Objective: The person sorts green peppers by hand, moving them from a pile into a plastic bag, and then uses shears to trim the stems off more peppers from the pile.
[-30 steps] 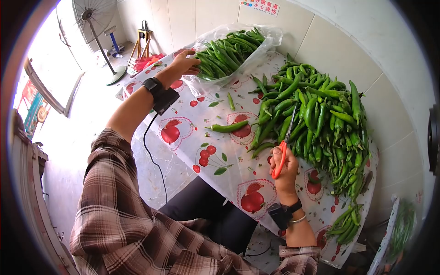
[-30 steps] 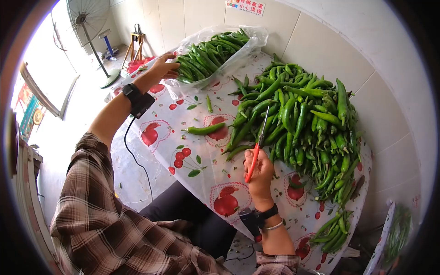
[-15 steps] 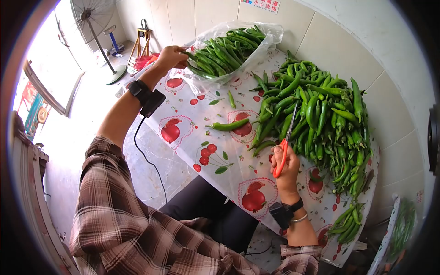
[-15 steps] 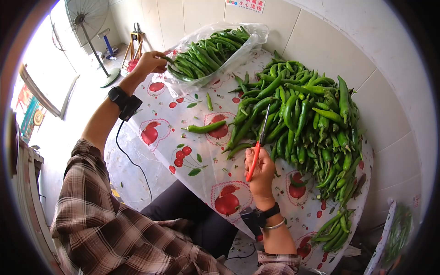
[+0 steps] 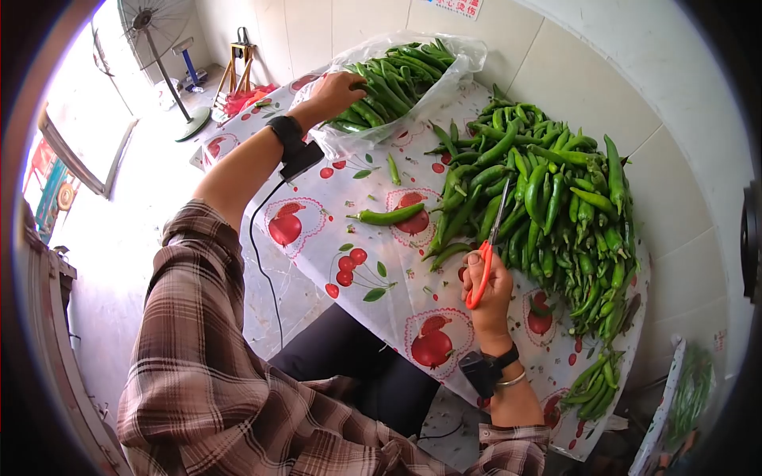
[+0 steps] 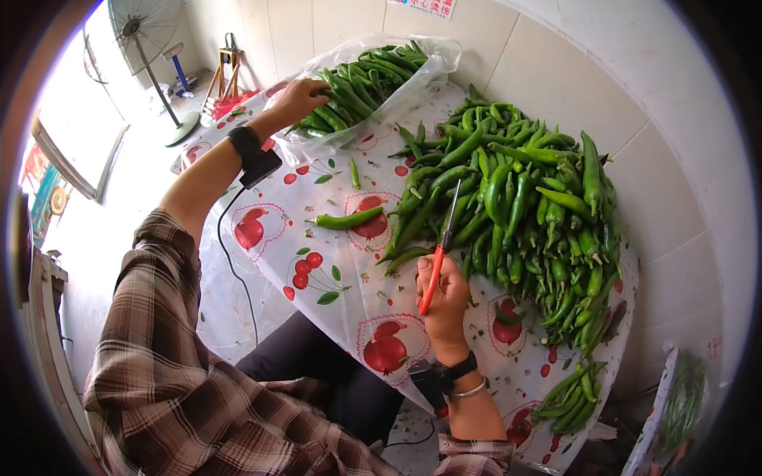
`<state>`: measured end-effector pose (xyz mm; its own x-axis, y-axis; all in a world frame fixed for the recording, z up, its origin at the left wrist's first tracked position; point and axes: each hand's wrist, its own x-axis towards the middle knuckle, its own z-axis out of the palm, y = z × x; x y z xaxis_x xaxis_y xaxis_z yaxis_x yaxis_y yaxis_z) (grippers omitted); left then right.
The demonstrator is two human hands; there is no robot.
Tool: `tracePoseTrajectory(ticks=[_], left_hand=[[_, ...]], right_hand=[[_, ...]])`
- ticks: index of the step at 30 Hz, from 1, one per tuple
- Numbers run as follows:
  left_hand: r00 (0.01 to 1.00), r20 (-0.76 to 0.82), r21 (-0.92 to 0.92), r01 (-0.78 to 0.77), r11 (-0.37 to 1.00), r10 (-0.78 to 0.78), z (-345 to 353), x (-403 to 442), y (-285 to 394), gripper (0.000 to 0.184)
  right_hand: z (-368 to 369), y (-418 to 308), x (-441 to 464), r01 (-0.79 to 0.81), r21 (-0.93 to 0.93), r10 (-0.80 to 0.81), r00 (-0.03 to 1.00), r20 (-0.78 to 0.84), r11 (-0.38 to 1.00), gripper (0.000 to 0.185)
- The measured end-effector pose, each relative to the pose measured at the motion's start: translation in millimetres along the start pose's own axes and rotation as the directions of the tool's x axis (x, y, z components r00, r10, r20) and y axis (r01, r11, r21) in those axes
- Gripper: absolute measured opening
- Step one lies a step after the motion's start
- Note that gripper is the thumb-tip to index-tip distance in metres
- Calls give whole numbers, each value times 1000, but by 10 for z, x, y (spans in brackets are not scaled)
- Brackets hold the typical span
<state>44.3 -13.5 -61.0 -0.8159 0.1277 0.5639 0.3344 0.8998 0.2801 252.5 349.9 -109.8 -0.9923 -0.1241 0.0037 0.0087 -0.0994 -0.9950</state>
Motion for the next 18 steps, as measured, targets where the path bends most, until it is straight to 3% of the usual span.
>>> tracePoseTrajectory(ticks=[2, 5, 7, 14, 18], left_hand=[[997, 40, 4, 62, 998, -62, -11, -48, 60, 32], [987, 119, 169, 92, 981, -112, -46, -84, 110, 32], [983, 178, 186, 4, 983, -38, -43, -57, 53, 33], [969, 247, 141, -35, 989, -1, -22, -161, 13, 36], [958, 276, 187, -134, 973, 79, -57, -233, -74, 36]], right_hand=[[4, -15, 0, -3, 4, 3, 1000, 9, 1000, 20], [16, -15, 3, 5, -28, -5, 1000, -4, 1000, 19], [7, -9, 7, 6, -18, -6, 1000, 7, 1000, 19], [11, -21, 9, -3, 16, 2, 1000, 23, 1000, 18], [14, -13, -9, 20, -1, -20, 1000, 15, 1000, 18]])
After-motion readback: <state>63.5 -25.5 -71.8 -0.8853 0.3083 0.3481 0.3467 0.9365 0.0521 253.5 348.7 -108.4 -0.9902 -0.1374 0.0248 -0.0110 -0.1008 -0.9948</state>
